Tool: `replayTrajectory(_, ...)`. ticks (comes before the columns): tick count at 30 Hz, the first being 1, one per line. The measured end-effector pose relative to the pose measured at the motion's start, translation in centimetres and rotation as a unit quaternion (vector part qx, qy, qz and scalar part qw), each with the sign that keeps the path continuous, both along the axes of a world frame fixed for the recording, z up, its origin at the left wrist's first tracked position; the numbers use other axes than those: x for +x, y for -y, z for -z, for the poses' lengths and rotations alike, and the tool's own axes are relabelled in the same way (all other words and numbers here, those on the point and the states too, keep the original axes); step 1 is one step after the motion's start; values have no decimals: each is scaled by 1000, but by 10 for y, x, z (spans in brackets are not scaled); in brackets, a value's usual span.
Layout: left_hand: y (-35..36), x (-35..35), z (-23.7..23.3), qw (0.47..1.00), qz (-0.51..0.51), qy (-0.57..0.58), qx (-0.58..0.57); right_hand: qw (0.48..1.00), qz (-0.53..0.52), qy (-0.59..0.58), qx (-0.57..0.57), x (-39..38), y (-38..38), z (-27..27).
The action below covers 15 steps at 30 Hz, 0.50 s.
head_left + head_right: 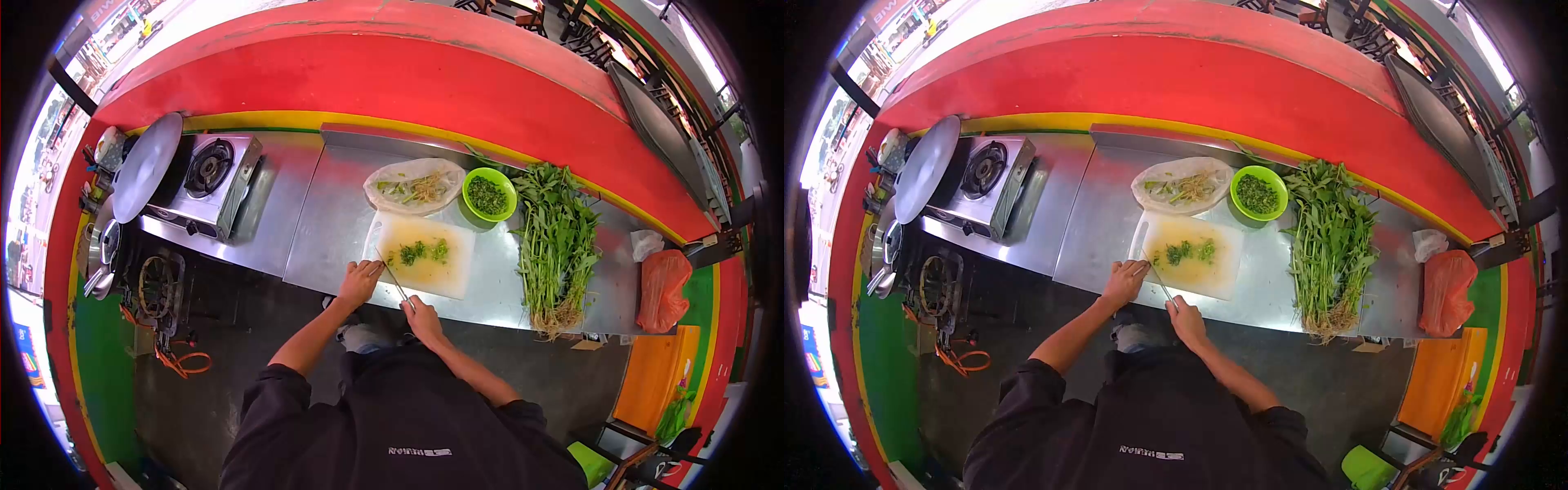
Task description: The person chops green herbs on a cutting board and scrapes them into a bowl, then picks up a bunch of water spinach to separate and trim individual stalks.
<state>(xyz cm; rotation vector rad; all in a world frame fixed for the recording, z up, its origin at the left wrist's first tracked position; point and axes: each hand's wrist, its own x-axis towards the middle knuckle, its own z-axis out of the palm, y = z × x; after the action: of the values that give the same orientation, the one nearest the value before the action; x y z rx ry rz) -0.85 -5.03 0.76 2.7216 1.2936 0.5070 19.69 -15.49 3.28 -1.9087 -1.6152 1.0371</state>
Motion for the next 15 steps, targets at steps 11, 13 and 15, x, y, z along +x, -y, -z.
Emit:
replayTrajectory(11,1,-2,-18,1000,11,-23,0,1000,-9,19,8,-8,-16,-3)
replayTrajectory(13,3,-1,-19,1000,1,-17,-23,1000,-1,5,-2,-4,-11,-2)
replayTrajectory(15,4,1,-17,1000,-4,-18,-21,1000,5,-9,-3,-2,-7,1)
